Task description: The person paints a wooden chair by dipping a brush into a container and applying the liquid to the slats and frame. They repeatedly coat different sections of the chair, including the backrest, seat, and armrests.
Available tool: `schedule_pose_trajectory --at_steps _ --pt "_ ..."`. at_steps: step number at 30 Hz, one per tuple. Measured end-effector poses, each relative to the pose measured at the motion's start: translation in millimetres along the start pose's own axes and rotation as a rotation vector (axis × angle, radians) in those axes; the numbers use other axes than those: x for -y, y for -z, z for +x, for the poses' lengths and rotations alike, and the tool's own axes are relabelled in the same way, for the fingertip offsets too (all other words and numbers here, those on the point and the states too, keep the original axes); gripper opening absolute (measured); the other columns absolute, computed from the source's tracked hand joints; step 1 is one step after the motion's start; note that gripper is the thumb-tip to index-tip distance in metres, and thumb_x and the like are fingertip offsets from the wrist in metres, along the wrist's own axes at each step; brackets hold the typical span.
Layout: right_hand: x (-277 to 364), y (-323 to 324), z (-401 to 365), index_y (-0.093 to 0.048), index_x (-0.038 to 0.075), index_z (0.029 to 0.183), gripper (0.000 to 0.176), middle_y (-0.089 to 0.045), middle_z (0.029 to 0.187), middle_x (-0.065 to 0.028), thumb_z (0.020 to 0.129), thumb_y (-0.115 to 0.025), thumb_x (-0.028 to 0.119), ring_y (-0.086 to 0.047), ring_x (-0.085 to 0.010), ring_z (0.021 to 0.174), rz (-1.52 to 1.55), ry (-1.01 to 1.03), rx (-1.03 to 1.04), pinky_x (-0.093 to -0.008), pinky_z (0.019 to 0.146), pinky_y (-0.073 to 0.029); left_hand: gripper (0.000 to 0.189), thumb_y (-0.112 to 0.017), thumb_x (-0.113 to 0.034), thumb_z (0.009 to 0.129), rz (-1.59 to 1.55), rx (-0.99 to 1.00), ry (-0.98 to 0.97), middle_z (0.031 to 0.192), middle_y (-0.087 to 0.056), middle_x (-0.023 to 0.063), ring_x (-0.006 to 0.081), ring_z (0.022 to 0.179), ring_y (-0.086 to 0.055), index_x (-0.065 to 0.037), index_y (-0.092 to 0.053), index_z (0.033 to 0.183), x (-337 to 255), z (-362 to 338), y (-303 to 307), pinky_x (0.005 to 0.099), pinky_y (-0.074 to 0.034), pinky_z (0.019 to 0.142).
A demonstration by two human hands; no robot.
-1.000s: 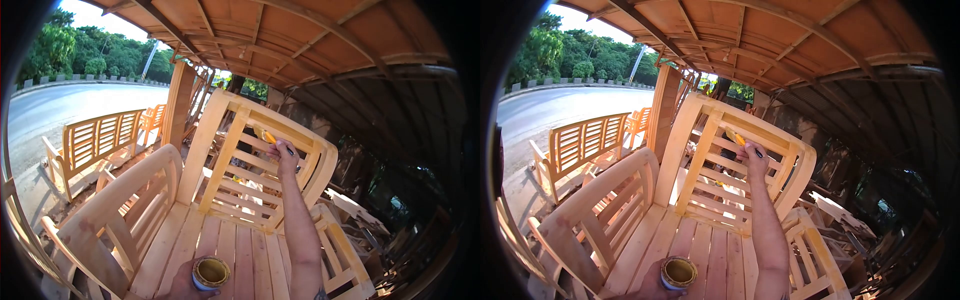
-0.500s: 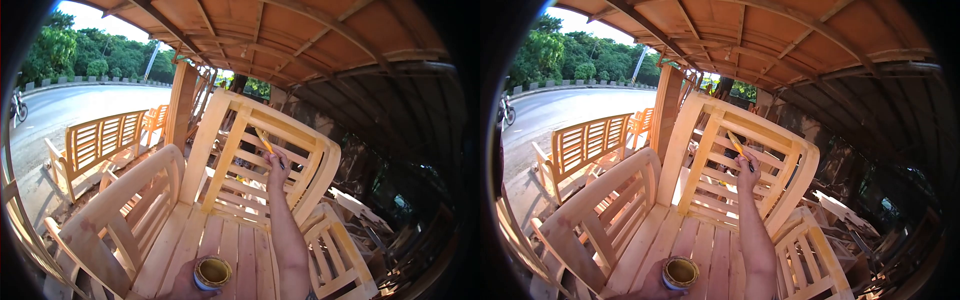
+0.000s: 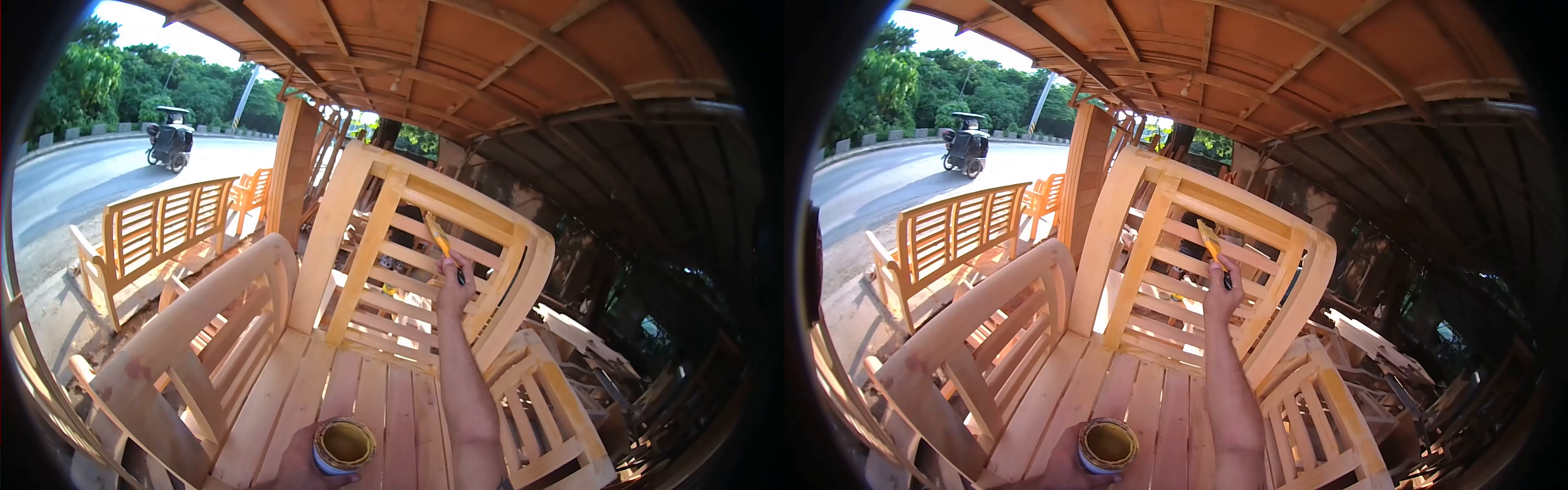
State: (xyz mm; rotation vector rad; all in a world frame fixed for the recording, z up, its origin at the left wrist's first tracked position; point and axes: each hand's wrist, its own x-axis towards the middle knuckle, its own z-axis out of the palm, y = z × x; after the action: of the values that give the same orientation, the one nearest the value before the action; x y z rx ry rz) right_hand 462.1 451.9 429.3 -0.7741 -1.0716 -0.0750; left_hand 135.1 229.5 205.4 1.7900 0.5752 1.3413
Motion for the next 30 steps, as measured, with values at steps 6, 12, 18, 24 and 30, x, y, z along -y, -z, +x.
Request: schedule_pose_trajectory --at_steps 6,12,18,24,30 --pt "11 6 37 -0.068 -0.001 0.114 0.019 -0.071 0.096 -0.0102 0.099 -0.063 0.01 -0.07 -0.0149 0.086 0.01 -0.091 0.015 -0.0267 0.076 -0.058 0.094 -0.096 -0.015 0.066 -0.004 0.01 0.004 0.132 -0.061 0.0157 0.0249 0.123 -0.06 0.002 -0.04 0.14 -1 1 -1 0.0399 -0.049 0.106" --pt "4 36 17 -0.066 -0.003 0.114 0.021 -0.072 0.098 -0.0127 0.098 -0.065 0.01 -0.071 -0.017 0.083 0.038 0.004 -0.051 -0.0285 0.075 -0.059 0.094 -0.096 -0.015 0.066 -0.009 0.011 0.003 0.132 -0.06 0.0158 0.0249 0.123 -0.06 0.002 -0.039 0.14 0 0 -3 0.04 -0.049 0.106" --pt "20 -2 34 -0.07 0.001 0.114 0.019 -0.072 0.09 -0.0069 0.1 -0.064 0.011 -0.068 -0.0108 0.08 -0.111 -0.056 0.138 -0.024 0.074 -0.057 0.095 -0.096 -0.015 0.066 -0.02 0.014 0.008 0.132 -0.06 0.0159 0.0249 0.123 -0.06 0.002 -0.039 0.14 0 2 -6 0.0401 -0.049 0.106" --pt "23 21 32 -0.065 -0.001 0.116 0.02 -0.07 0.099 -0.0101 0.101 -0.061 0.012 -0.069 -0.0157 0.084 0.064 0.093 -0.172 -0.0276 0.076 -0.058 0.095 -0.096 -0.015 0.066 -0.021 0.014 0.01 0.133 -0.06 0.016 0.0249 0.124 -0.06 0.002 -0.039 0.14 0 2 -6 0.0401 -0.049 0.106" --pt "15 20 6 -0.066 0.0 0.118 0.024 -0.071 0.101 -0.0094 0.1 -0.065 0.017 -0.066 -0.0142 0.085 -0.276 0.293 -0.228 -0.0285 0.077 -0.053 0.095 -0.096 -0.015 0.066 -0.026 0.023 0.014 0.133 -0.06 0.0161 0.025 0.124 -0.06 0.003 -0.038 0.14 1 2 -6 0.0402 -0.049 0.106"
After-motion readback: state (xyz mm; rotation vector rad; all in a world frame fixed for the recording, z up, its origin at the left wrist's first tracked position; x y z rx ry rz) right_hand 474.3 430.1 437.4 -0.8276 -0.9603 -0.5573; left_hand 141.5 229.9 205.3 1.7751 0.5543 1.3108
